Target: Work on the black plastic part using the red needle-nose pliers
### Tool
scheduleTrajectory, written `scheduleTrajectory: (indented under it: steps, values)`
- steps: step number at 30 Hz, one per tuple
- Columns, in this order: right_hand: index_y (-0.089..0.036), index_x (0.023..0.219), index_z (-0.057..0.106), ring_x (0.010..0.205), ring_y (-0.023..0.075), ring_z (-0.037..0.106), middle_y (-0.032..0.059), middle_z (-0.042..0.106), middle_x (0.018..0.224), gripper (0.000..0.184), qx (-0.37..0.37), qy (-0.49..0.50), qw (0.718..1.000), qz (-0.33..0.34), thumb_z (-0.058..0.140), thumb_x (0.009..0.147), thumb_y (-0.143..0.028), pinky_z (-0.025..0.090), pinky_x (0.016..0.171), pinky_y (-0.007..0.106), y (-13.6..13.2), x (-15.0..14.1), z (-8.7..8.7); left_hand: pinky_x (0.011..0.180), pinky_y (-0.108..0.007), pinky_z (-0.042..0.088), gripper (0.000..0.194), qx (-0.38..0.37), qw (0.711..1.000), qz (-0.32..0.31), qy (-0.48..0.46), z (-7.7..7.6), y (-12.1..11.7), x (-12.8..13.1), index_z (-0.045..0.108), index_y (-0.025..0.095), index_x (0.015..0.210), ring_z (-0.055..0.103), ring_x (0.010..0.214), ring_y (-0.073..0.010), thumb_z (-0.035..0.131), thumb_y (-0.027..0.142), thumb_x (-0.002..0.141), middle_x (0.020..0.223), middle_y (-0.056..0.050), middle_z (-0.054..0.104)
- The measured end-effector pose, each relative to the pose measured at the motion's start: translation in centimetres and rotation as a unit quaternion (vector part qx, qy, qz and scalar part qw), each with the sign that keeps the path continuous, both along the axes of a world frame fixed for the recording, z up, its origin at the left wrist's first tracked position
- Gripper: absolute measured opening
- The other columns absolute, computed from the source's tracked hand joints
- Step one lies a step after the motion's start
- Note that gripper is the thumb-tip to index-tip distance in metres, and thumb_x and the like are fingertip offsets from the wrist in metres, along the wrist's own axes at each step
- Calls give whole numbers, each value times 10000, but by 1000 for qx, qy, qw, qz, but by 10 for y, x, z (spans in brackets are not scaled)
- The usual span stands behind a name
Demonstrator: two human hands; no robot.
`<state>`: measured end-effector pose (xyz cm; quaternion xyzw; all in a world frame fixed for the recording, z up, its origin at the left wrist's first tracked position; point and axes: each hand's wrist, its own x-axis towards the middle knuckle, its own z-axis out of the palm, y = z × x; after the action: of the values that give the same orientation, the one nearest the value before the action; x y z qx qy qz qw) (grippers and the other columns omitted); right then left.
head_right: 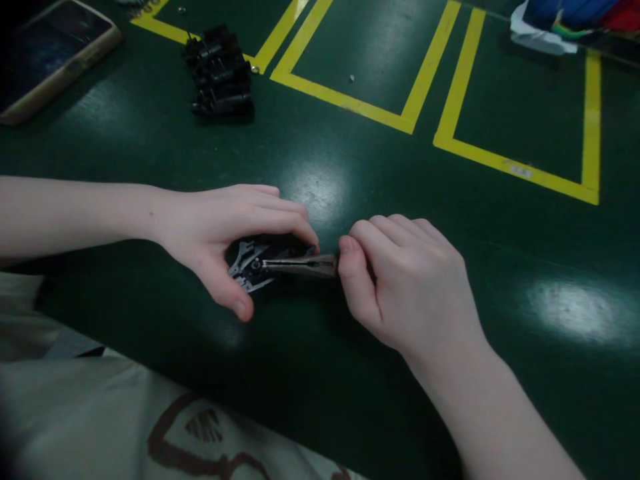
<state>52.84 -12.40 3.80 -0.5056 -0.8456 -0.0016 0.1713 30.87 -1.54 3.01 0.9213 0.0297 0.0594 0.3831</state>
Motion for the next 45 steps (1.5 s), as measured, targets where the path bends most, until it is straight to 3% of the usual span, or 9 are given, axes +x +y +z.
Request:
scheduleTrajectory:
  steps: [25, 45]
  values:
    - [-201, 671, 523, 565, 153, 495, 27, 551, 621, 310, -41, -12, 999, -13, 380, 945, -214, 379, 575, 326, -3, -3, 7, 815, -311, 380, 645, 5, 1000, -13, 3, -1, 0, 0, 567, 173, 1203, 618, 941, -226, 596, 687, 815, 1120, -85, 652]
    - [-178, 658, 550, 538, 126, 494, 12, 545, 595, 322, -43, 5, 999, -5, 396, 938, -215, 377, 544, 292, -2, -3, 8, 816, -308, 374, 612, -13, 1000, -17, 8, 0, 0, 0, 585, 193, 1177, 621, 942, -233, 560, 700, 836, 1096, -80, 668]
